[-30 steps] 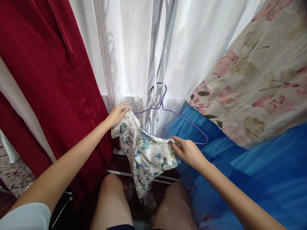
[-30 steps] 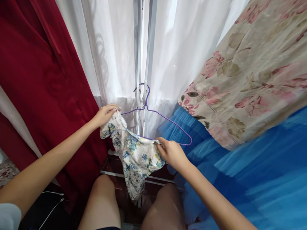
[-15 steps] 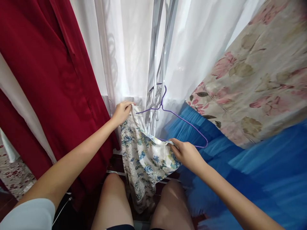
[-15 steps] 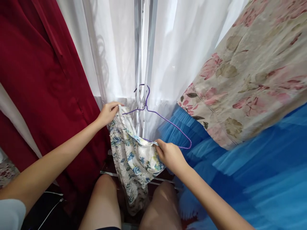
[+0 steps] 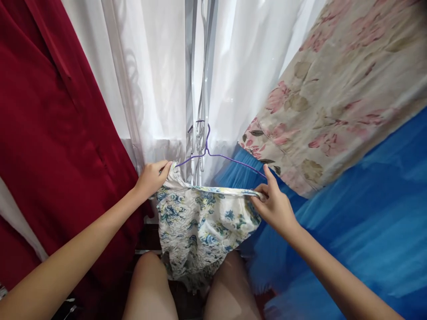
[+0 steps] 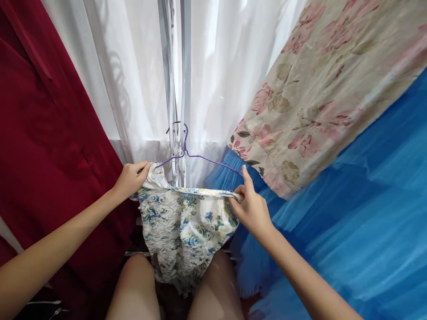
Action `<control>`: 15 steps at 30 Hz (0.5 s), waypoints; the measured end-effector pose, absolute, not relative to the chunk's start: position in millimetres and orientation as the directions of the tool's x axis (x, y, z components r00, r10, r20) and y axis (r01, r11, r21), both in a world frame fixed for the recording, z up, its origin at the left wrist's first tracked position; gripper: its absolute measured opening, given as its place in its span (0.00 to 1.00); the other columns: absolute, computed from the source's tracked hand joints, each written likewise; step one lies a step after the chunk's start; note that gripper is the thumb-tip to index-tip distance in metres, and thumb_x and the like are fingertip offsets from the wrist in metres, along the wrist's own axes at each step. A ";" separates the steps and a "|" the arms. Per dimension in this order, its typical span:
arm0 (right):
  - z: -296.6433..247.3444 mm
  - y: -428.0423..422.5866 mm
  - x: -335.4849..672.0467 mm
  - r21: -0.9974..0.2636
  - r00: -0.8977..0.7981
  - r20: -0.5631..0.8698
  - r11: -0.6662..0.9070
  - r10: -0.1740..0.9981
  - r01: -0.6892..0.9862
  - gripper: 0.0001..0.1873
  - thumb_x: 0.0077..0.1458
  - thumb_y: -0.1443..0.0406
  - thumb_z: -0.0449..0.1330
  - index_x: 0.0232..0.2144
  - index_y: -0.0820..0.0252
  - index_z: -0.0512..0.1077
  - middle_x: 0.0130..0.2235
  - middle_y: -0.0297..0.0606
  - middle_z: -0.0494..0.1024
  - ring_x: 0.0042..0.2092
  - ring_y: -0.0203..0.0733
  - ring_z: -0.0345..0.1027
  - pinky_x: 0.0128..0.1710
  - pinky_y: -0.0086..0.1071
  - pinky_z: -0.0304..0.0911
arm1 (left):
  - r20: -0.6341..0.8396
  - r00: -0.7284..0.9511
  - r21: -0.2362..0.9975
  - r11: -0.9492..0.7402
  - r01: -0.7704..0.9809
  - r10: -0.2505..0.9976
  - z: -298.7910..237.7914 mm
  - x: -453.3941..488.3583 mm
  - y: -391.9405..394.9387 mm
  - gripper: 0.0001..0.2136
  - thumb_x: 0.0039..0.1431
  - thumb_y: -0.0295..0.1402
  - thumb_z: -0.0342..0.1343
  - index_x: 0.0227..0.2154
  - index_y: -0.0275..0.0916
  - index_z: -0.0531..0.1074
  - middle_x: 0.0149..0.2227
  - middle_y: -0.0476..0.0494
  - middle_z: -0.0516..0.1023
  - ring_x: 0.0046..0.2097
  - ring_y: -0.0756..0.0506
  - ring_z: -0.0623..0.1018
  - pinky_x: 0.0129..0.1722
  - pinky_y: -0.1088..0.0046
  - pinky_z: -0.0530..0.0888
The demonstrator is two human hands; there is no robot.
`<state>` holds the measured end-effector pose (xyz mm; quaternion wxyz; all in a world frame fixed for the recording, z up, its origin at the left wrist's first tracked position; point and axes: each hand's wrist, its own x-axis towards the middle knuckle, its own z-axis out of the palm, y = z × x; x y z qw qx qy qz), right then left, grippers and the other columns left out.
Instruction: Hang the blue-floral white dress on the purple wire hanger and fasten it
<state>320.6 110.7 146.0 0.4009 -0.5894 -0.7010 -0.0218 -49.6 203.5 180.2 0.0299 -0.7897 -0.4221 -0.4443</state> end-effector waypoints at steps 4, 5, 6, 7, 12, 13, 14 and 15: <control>178.1 129.7 329.9 -0.336 -0.064 0.483 0.253 0.873 0.907 0.34 0.57 0.59 0.57 0.64 0.66 0.63 0.32 0.40 0.79 0.31 0.47 0.71 0.30 0.33 0.60 | 0.718 0.271 0.223 -0.581 0.783 0.641 182.2 -52.8 197.3 0.19 0.69 0.40 0.44 0.23 0.40 0.65 0.19 0.51 0.60 0.23 0.49 0.62 0.27 0.71 0.55; 188.1 131.1 331.2 -0.327 -0.110 0.444 0.275 0.889 0.904 0.27 0.58 0.58 0.57 0.56 0.65 0.71 0.32 0.41 0.80 0.31 0.47 0.71 0.30 0.33 0.60 | 0.729 0.260 0.192 -0.554 0.810 0.633 183.4 -56.6 197.2 0.19 0.69 0.41 0.44 0.23 0.40 0.66 0.19 0.50 0.62 0.23 0.49 0.64 0.28 0.70 0.55; 197.7 130.4 332.7 -0.337 -0.160 0.388 0.301 0.908 0.892 0.21 0.59 0.56 0.56 0.48 0.63 0.77 0.30 0.41 0.79 0.30 0.46 0.70 0.29 0.32 0.58 | 0.744 0.241 0.174 -0.529 0.831 0.623 184.4 -61.7 198.1 0.18 0.69 0.41 0.45 0.24 0.40 0.68 0.20 0.48 0.65 0.25 0.48 0.66 0.28 0.70 0.56; 206.2 127.9 334.5 -0.380 -0.204 0.311 0.318 0.928 0.868 0.18 0.59 0.55 0.57 0.39 0.62 0.79 0.28 0.39 0.78 0.28 0.44 0.69 0.27 0.32 0.57 | 0.757 0.221 0.175 -0.516 0.838 0.615 184.8 -67.8 199.7 0.18 0.68 0.41 0.46 0.26 0.40 0.69 0.23 0.47 0.69 0.27 0.46 0.69 0.29 0.70 0.57; 213.5 111.1 336.6 -0.901 -0.358 -0.136 0.034 0.924 0.431 0.24 0.54 0.46 0.61 0.27 0.62 0.76 0.25 0.38 0.77 0.23 0.40 0.67 0.24 0.31 0.59 | 0.642 0.181 0.535 -0.604 0.591 0.745 170.1 -92.9 213.4 0.14 0.65 0.43 0.50 0.35 0.39 0.74 0.36 0.44 0.77 0.39 0.44 0.74 0.39 0.72 0.66; 208.1 110.3 332.5 -0.954 -0.375 -0.155 -0.040 0.914 0.298 0.25 0.54 0.44 0.61 0.29 0.62 0.77 0.27 0.39 0.79 0.26 0.42 0.70 0.26 0.33 0.63 | 0.590 0.163 0.649 -0.585 0.487 0.791 163.9 -93.6 215.6 0.14 0.63 0.44 0.52 0.35 0.38 0.75 0.35 0.46 0.76 0.38 0.45 0.73 0.39 0.73 0.67; 201.9 110.4 326.6 -0.980 -0.376 -0.151 -0.088 0.914 0.180 0.25 0.54 0.44 0.61 0.32 0.61 0.77 0.31 0.41 0.80 0.29 0.45 0.73 0.30 0.35 0.67 | 0.543 0.136 0.741 -0.549 0.387 0.829 157.2 -92.7 217.3 0.14 0.62 0.45 0.53 0.35 0.38 0.75 0.34 0.46 0.76 0.37 0.45 0.73 0.38 0.73 0.67; 195.5 110.9 319.6 -0.990 -0.362 -0.133 -0.105 0.923 0.096 0.25 0.56 0.45 0.60 0.36 0.61 0.77 0.35 0.42 0.81 0.33 0.46 0.75 0.33 0.36 0.69 | 0.507 0.104 0.803 -0.512 0.304 0.856 150.8 -90.5 218.5 0.15 0.60 0.45 0.55 0.35 0.37 0.75 0.33 0.47 0.75 0.37 0.45 0.73 0.37 0.74 0.67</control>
